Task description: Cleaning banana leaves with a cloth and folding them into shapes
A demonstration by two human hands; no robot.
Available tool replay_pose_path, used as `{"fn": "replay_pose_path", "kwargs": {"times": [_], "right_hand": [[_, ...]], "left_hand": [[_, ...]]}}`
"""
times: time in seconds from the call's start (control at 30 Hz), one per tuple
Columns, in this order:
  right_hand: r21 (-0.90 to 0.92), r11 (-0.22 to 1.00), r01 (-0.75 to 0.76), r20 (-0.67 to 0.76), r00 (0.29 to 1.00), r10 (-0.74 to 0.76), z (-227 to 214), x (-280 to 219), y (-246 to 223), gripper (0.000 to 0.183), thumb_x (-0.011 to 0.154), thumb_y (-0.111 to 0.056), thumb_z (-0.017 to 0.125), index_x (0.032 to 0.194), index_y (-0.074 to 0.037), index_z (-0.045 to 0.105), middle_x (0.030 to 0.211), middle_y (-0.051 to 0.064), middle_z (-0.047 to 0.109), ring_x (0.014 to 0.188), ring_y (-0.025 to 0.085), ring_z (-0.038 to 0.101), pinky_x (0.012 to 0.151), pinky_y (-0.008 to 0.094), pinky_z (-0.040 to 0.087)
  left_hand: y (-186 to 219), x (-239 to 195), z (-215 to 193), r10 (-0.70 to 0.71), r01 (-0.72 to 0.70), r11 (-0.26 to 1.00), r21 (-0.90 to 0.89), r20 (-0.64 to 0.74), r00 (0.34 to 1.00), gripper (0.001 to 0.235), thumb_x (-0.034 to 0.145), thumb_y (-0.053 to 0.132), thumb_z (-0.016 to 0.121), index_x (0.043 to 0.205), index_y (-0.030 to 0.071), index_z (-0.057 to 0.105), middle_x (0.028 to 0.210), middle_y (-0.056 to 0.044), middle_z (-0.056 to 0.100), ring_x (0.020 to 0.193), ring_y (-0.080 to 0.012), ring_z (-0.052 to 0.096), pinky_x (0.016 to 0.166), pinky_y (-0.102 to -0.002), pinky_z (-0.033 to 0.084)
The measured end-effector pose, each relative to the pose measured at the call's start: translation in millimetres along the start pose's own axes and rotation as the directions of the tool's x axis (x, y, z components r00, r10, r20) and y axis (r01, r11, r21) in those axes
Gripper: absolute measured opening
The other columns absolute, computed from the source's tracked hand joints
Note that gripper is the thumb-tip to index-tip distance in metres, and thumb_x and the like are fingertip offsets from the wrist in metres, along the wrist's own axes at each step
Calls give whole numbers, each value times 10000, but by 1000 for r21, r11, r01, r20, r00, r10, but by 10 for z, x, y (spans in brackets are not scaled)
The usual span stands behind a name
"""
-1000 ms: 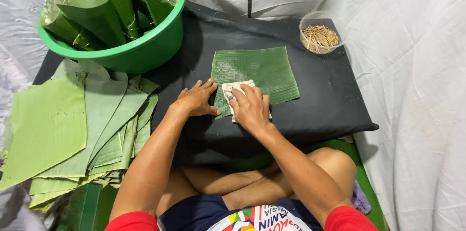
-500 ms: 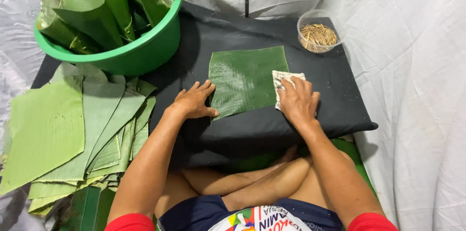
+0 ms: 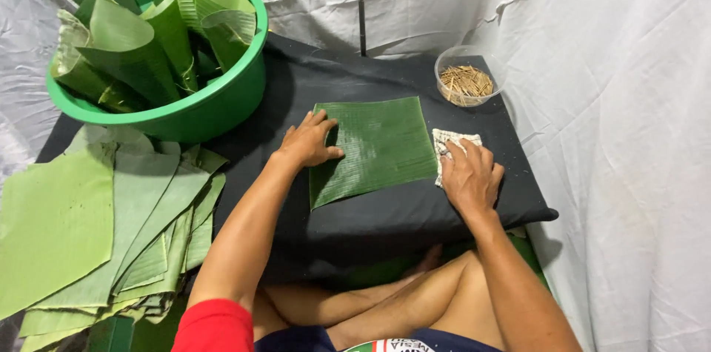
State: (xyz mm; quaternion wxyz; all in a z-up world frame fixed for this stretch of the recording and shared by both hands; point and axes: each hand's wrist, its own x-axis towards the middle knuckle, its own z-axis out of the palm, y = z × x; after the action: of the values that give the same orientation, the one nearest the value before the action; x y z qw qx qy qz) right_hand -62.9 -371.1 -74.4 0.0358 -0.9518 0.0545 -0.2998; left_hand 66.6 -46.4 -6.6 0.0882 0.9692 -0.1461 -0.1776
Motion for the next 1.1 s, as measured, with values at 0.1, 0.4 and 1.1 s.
{"fn": "replay_pose_path", "kwargs": {"times": [0.1,0.4,1.1], "right_hand": [[-23,1000,12,-27,1000,-12,-16,0,3,298,940,-392,682,1211,-280,737,1254,-37,669,1217,217,584,850,460,517],[4,999,-32,-63,997,32,45,7,3,282,926,-414,685,1188,-321,735,1246,-58,683,1206,207,603,853,450,515],[751,249,-612,588,791,169,-395,-373,-910,560,868,-161,797,1387,-42,623,1357,278,646,1226,375,662,967,438,582]], "left_hand": [[73,227,-81,-2,2,1000,-10,-17,1000,943,857,633,711,1629,275,305,1734,-54,173,1599,-296,128,1225,-661,194],[29,746,-111,-19,19,999,44,-10,1000,991,772,611,805,1601,274,381,1627,-41,431,1507,-290,389,1231,-680,136],[-801,351,484,-449,138,152,-979,56,892,414,886,16,725,1292,29,647,1016,-197,720,870,-273,736,730,-444,646]]}}
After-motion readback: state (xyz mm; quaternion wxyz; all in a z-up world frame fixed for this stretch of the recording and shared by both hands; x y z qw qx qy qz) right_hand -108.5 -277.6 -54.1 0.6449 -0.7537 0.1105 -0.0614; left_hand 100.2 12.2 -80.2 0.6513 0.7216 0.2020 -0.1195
